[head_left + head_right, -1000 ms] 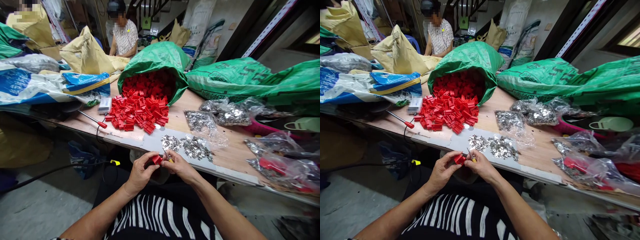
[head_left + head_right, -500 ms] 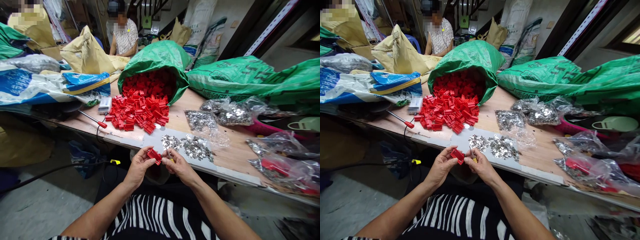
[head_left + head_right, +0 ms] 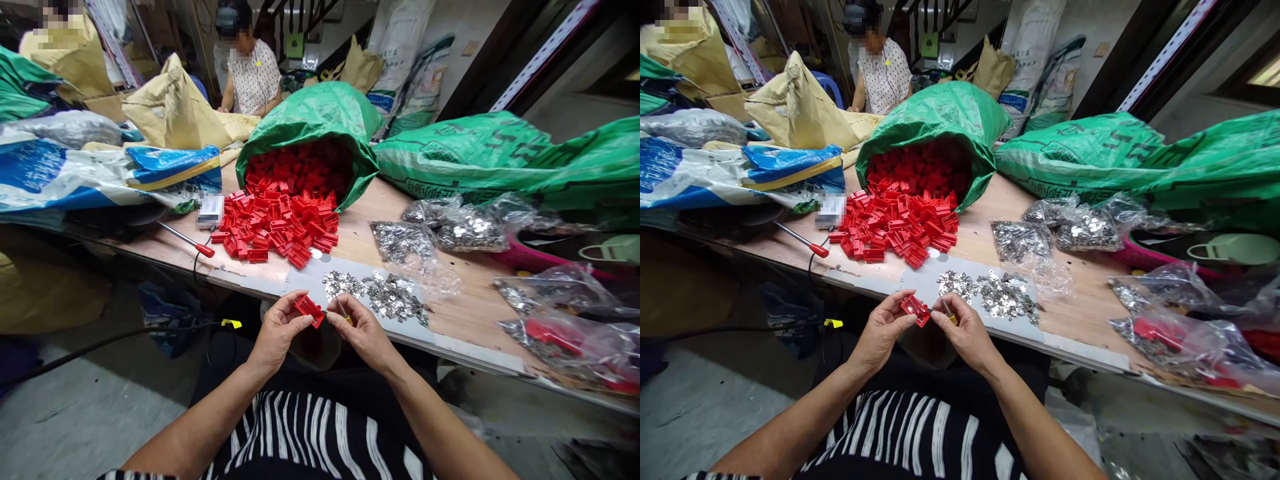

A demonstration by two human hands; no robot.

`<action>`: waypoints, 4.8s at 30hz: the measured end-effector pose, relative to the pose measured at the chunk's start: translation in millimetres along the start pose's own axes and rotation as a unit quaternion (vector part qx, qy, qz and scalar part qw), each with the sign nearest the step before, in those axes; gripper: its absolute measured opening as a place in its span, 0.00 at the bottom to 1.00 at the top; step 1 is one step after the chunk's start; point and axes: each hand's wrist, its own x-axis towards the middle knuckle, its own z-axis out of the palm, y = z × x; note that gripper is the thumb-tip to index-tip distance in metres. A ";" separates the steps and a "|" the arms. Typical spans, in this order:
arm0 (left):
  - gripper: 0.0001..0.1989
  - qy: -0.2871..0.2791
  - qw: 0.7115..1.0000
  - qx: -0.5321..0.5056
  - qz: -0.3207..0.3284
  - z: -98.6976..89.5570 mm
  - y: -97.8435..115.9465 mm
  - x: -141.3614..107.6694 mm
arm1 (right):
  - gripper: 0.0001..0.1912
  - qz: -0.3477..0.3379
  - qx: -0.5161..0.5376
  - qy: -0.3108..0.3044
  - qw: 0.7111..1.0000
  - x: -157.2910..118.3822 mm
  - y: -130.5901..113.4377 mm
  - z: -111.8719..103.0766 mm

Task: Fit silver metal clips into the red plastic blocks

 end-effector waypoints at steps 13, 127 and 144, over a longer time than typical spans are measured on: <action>0.29 0.000 1.000 0.003 0.000 3.7 10.1 3.1 | 0.11 -0.197 -0.249 -0.057 0.947 -0.4 4.0 9.6; 0.17 -0.079 0.884 0.430 0.165 -24.7 6.9 42.6 | 0.07 -0.050 -0.384 0.007 0.922 27.0 4.9 16.1; 0.10 -0.039 0.988 -0.109 -0.098 1.2 16.9 9.6 | 0.21 -0.067 -0.150 -0.098 0.982 -4.5 -3.4 0.0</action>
